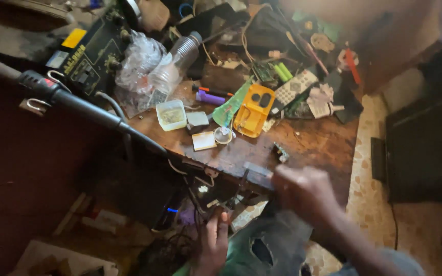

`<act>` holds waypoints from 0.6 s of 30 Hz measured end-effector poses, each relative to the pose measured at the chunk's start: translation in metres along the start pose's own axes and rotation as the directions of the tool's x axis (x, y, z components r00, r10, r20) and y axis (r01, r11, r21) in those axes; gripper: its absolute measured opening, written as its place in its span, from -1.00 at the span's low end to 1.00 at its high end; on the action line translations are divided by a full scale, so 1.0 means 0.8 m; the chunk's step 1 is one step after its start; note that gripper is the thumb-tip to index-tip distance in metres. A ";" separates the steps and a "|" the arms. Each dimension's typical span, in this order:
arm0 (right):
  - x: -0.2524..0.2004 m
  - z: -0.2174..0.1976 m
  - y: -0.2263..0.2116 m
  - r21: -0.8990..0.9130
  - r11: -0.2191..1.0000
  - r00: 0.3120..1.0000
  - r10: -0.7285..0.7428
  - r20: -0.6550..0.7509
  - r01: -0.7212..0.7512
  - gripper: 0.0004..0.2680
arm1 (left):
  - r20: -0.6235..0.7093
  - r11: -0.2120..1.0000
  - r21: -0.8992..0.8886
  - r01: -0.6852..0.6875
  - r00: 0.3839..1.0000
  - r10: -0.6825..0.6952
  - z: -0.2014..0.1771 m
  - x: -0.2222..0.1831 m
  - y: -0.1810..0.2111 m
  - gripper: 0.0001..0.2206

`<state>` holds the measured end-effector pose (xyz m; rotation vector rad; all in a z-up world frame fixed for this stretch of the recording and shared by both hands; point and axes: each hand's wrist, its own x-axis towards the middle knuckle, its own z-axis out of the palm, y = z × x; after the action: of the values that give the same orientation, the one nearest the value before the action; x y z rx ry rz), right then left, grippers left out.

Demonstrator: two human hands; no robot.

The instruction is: Soldering electronic components onto a small circuit board at a repair workbench.

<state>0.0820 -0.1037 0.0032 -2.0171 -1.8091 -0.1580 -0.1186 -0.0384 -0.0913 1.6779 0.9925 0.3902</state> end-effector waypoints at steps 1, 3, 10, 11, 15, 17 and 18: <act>0.008 -0.002 0.008 -0.002 1.000 1.000 -0.015 -0.003 0.015 -0.81 | -0.014 1.000 -0.005 -0.004 1.000 0.004 0.003 0.004 -0.001 -0.69; 0.005 -0.005 0.014 -0.134 0.985 0.991 0.093 -0.093 -0.105 -0.81 | -0.049 0.995 0.030 0.093 0.995 -0.091 0.006 -0.001 -0.008 -0.65; 0.001 -0.006 0.025 -0.061 0.993 0.986 0.111 0.123 -0.105 -0.87 | -0.047 0.989 0.140 0.046 0.998 -0.039 0.021 0.003 -0.039 -0.60; -0.002 -0.007 0.025 -0.105 0.988 0.991 0.117 0.064 -0.110 -0.93 | -0.071 0.996 0.069 0.058 0.996 -0.053 0.030 0.005 -0.064 -0.56; 0.018 -0.015 0.010 -0.082 0.994 0.996 -0.073 -0.040 0.070 -0.78 | -0.157 0.999 0.035 0.032 0.987 -0.026 0.036 0.011 -0.063 -0.62; 0.002 -0.017 0.020 -0.125 0.992 1.000 0.030 0.008 -0.029 -0.81 | -0.152 0.995 0.021 0.100 0.984 -0.096 0.046 0.002 -0.087 -0.60; 0.005 -0.020 0.032 -0.188 0.979 0.995 0.092 0.041 -0.083 -0.82 | -0.180 0.989 -0.018 0.146 0.973 -0.146 0.055 0.011 -0.095 -0.58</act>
<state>0.1107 -0.1078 0.0133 -2.2432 -1.7894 -0.2621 -0.1141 -0.0549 -0.1775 1.5733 1.2405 0.4532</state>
